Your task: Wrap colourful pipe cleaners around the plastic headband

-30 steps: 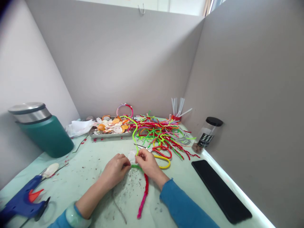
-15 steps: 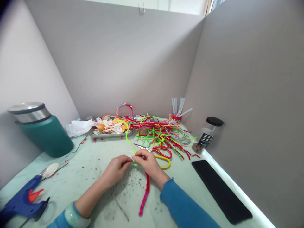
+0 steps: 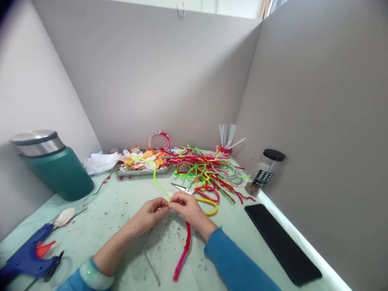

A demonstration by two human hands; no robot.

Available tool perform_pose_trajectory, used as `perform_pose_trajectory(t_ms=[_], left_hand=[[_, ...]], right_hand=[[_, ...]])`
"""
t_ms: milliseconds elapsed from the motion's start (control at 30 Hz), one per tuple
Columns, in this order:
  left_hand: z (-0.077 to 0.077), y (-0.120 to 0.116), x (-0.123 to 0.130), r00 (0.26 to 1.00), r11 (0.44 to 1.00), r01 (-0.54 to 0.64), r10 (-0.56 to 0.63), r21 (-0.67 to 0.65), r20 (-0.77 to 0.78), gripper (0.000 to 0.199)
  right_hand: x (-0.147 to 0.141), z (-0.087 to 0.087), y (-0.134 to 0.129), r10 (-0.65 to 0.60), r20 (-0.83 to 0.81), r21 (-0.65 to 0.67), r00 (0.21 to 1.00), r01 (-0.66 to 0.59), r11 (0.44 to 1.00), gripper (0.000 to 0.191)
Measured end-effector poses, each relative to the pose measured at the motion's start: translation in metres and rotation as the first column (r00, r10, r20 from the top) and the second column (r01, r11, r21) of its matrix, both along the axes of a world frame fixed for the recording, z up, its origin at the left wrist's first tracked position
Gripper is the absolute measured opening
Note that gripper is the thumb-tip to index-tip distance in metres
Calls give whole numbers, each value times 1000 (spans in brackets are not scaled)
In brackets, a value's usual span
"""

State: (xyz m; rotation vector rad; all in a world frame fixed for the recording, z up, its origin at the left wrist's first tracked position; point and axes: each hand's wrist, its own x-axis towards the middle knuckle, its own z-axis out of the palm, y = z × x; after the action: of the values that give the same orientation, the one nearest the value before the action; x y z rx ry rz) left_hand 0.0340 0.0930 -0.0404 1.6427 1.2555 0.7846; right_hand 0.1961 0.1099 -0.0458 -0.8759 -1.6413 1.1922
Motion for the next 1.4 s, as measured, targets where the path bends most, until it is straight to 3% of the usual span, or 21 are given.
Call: perform_pose_trajectory(t_ms=[300,633,1000,1400], left_hand=[[4,-3,2,998,996,-23,28,82,-52,20],[-2,-2,0,996,998,-7,13,70,-83,18],[-3,3,0,999,999,-44,44,-7,-9,24],[1,-2,0,979,976,-46,86,213,-183,18]], right_hand=[[-1,2,-2,53,-44,-93,998,-57,994,15],[-1,-1,-1,-3,-90,-130,996,-9,992,16],[1,-1,0,6,-5,-5,1000,-6,1000,19],[0,2,-1,21,-7,-61,1000,-22,998,21]])
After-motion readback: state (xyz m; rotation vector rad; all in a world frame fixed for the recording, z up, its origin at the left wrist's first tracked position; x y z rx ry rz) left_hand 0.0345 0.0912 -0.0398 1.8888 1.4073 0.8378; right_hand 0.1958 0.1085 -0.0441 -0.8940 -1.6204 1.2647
